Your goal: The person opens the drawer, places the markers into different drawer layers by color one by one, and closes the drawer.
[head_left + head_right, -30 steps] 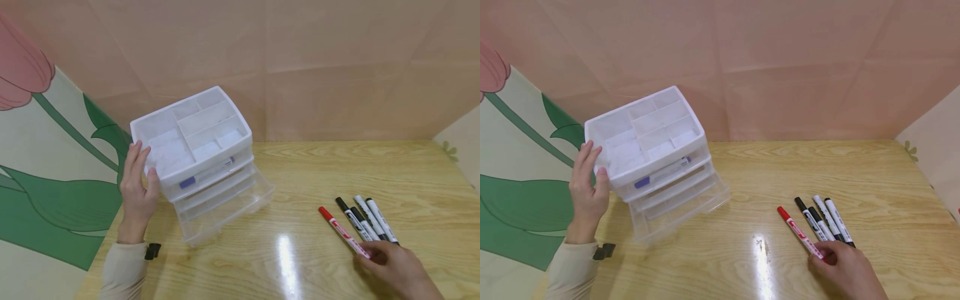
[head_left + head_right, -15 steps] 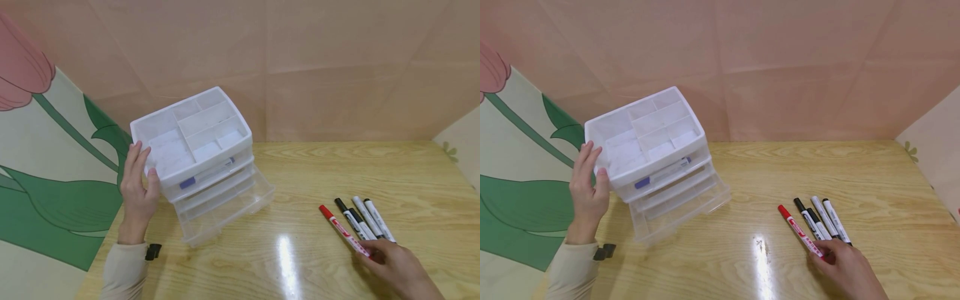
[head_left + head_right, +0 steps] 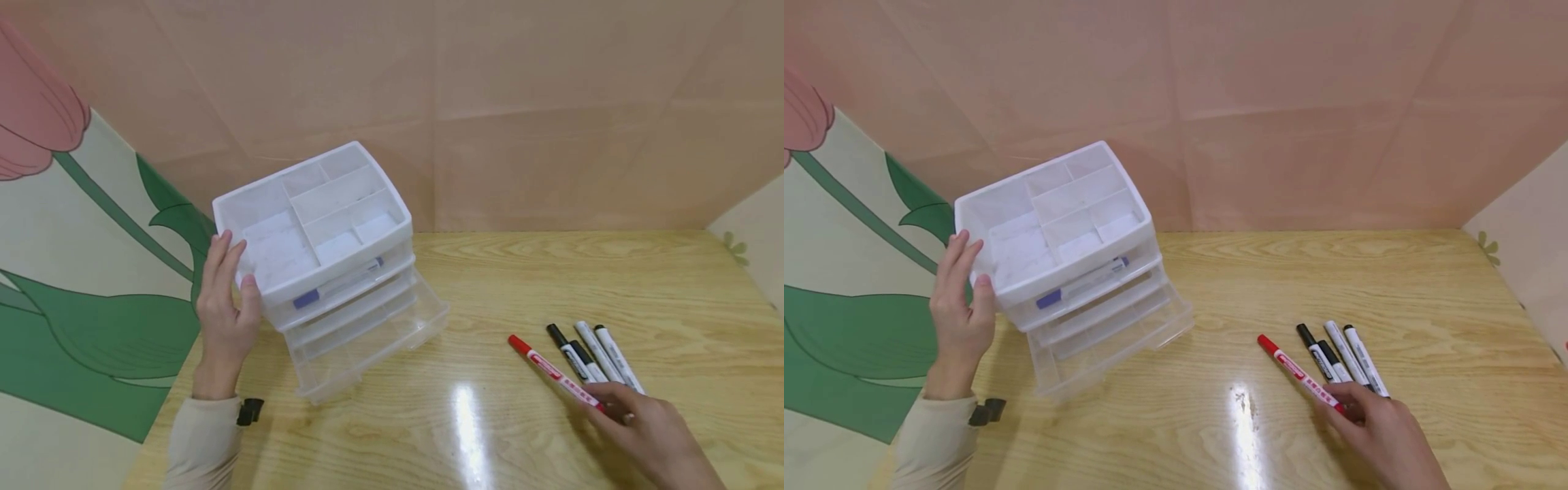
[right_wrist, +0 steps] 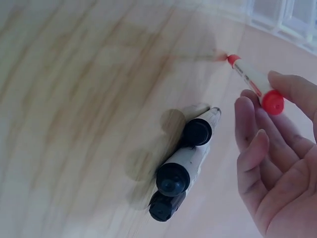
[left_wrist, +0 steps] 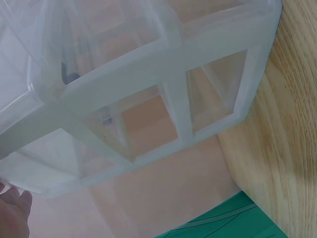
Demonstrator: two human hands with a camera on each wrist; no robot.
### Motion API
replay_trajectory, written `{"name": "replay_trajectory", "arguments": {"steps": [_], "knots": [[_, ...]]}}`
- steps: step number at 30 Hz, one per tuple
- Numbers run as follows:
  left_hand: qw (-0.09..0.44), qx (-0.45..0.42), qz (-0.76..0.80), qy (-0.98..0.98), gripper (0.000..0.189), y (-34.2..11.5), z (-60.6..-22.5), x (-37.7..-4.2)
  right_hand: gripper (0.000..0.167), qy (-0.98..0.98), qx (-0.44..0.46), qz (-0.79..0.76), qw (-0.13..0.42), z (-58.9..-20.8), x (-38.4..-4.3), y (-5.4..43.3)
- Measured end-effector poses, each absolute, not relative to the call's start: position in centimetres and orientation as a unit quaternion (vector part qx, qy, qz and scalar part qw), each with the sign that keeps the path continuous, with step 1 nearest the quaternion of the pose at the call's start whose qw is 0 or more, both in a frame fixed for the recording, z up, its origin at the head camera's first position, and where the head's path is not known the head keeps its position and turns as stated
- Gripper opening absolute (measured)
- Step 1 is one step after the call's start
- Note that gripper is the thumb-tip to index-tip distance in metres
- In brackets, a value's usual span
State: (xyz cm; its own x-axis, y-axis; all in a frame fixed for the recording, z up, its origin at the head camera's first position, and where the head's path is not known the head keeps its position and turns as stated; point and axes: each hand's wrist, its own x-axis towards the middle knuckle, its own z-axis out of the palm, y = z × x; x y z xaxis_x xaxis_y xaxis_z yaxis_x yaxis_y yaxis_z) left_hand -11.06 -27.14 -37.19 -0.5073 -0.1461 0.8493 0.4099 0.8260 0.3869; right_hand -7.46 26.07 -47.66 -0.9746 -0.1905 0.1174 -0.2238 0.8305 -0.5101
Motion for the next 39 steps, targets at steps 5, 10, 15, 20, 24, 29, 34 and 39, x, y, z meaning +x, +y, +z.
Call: {"name": "replay_trajectory", "arguments": {"steps": [5, 10, 15, 20, 24, 29, 34, 39], "knots": [[0.489, -0.081, -0.285, -0.821, 0.042, -27.1, -37.2, -11.1, 0.018, -0.948, 0.116, 0.290, 0.061, -47.2, -7.5, 25.5], [0.490, -0.080, -0.287, -0.820, 0.042, -27.1, -37.2, -11.1, 0.018, -0.937, 0.117, 0.308, 0.115, -46.7, -7.5, 24.9], [0.491, -0.082, -0.286, -0.819, 0.042, -27.2, -37.3, -11.1, 0.026, -0.910, 0.129, 0.356, 0.166, -46.2, -7.6, 24.3], [0.493, -0.083, -0.286, -0.817, 0.042, -27.2, -37.3, -11.1, 0.034, -0.892, 0.155, 0.391, 0.167, -45.7, -7.5, 23.9], [0.494, -0.084, -0.287, -0.817, 0.042, -27.2, -37.3, -11.2, 0.034, -0.890, 0.161, 0.404, 0.136, -45.2, -7.5, 23.6], [0.494, -0.086, -0.286, -0.817, 0.042, -27.2, -37.2, -11.2, 0.032, -0.885, 0.173, 0.417, 0.114, -44.6, -7.6, 23.0], [0.493, -0.085, -0.286, -0.817, 0.042, -27.2, -37.2, -11.1, 0.031, -0.879, 0.184, 0.429, 0.095, -43.8, -7.9, 22.2], [0.491, -0.085, -0.287, -0.818, 0.043, -27.2, -37.3, -11.2, 0.029, -0.874, 0.195, 0.439, 0.078, -43.0, -8.2, 21.2]]}}
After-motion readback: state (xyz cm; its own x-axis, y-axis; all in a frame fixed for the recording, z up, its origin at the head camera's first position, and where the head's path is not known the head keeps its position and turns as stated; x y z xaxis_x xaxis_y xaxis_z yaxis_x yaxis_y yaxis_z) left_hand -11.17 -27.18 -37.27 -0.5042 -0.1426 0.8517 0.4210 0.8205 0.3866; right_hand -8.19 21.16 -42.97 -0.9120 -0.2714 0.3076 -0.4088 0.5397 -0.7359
